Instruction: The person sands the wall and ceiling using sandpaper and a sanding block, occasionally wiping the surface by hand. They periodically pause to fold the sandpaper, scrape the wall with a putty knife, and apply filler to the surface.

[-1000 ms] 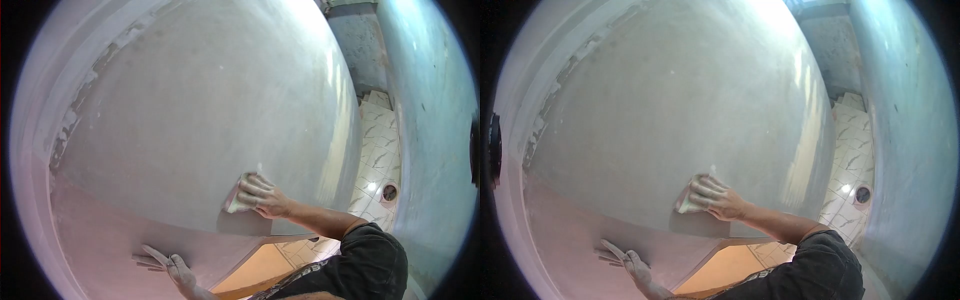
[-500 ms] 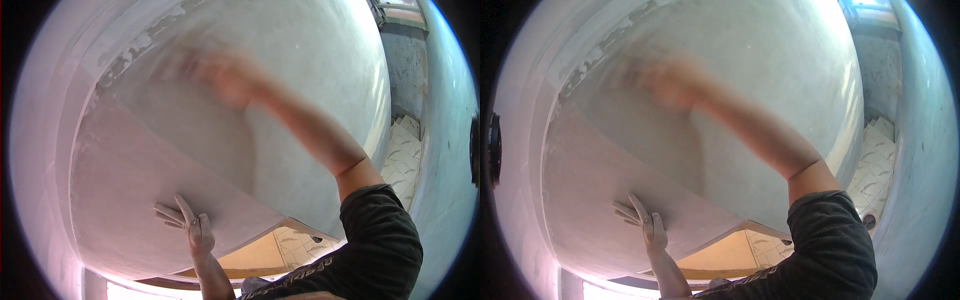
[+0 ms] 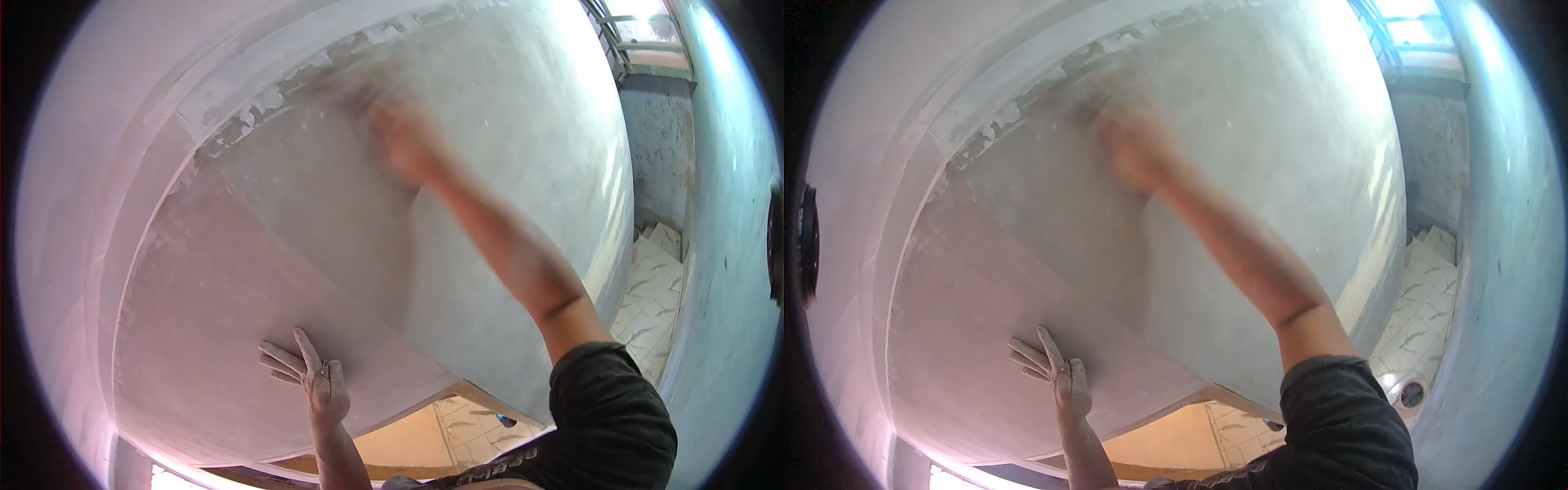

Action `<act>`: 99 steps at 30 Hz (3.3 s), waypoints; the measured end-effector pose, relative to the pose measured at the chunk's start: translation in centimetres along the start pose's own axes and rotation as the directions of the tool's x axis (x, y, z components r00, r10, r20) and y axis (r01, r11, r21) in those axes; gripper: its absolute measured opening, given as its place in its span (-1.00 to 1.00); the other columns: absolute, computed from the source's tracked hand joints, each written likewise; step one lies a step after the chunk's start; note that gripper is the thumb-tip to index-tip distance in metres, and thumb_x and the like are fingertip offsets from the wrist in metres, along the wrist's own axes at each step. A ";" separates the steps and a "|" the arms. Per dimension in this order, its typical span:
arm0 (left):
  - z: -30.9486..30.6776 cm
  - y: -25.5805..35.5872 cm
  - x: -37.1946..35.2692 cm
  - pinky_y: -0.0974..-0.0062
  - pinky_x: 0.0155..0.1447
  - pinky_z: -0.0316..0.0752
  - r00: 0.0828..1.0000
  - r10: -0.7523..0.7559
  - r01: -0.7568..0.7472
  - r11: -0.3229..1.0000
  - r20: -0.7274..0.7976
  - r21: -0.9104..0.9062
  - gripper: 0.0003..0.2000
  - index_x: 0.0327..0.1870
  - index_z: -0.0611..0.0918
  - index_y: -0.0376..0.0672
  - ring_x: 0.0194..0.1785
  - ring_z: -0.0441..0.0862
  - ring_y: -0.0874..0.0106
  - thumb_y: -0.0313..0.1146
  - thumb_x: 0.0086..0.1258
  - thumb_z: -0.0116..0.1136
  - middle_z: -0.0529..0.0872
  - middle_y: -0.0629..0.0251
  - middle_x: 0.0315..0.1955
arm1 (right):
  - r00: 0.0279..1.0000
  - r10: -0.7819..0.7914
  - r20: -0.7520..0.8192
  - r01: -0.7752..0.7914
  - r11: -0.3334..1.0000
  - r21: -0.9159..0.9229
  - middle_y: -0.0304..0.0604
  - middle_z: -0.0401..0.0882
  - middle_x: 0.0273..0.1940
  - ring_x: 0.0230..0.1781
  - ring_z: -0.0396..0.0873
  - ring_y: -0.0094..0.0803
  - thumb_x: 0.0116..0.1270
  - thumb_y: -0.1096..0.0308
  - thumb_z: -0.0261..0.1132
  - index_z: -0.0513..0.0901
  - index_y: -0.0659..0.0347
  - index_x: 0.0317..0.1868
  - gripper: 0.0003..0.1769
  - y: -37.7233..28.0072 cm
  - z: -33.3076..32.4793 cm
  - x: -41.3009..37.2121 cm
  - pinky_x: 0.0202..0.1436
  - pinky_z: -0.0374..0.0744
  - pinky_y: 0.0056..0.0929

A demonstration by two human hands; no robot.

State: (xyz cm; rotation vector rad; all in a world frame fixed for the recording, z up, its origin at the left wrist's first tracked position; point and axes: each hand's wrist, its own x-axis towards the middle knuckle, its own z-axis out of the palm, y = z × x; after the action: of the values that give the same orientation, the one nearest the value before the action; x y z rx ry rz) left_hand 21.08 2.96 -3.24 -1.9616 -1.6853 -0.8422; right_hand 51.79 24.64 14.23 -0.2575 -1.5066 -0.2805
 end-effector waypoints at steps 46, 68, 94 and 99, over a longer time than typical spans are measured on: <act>0.2 1.0 1.2 -0.36 0.31 -0.62 1.000 -0.001 0.001 1.000 -0.022 0.012 -0.30 0.52 0.01 -0.06 0.45 -0.66 -0.28 -0.35 0.32 -0.09 -0.49 -0.27 0.44 | 0.672 0.460 -0.580 -0.546 0.837 0.030 0.07 0.58 -0.05 0.08 0.49 -0.03 0.26 0.48 0.05 0.20 0.25 0.41 -0.34 -10.3 2.8 8.4 0.38 0.10 0.15; -1.2 3.1 2.1 -0.42 0.29 -0.62 0.985 -0.060 0.060 0.998 -0.161 -0.006 -0.29 0.51 0.05 -0.09 0.43 -0.68 -0.33 -0.38 0.30 -0.06 -0.49 -0.32 0.43 | 0.839 0.202 -0.505 -0.462 0.755 -0.466 0.15 0.61 -0.12 -0.16 0.58 0.10 0.46 0.25 -0.04 0.53 0.28 0.03 -0.66 2.1 -1.4 3.7 -0.05 0.52 0.00; -1.5 3.9 2.4 -0.39 0.32 -0.59 0.984 -0.140 0.144 0.989 -0.112 0.030 -0.26 0.52 0.00 -0.06 0.43 -0.69 -0.33 -0.41 0.31 0.00 -0.52 -0.33 0.42 | 0.689 0.540 -0.484 -0.674 0.722 -0.154 0.17 0.41 0.22 0.35 0.28 -0.05 0.34 0.36 0.05 0.52 0.40 0.06 -0.64 -9.3 1.2 7.1 0.35 0.27 -0.11; -0.9 3.7 2.7 -0.40 0.31 -0.59 0.981 -0.138 0.141 0.990 -0.137 0.010 -0.27 0.52 0.00 -0.05 0.43 -0.68 -0.34 -0.40 0.32 0.00 -0.52 -0.33 0.42 | 0.753 0.333 -0.567 -0.519 0.831 -0.201 0.25 0.37 0.25 0.39 0.19 0.09 0.30 0.35 0.07 0.49 0.45 0.12 -0.56 -11.1 7.9 8.9 0.41 0.17 -0.02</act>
State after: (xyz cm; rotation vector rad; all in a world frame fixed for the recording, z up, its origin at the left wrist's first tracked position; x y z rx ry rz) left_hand 24.76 3.66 -0.44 -1.7472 -1.7595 -0.9827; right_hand 40.99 16.72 23.45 -0.7513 -0.8181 -0.2141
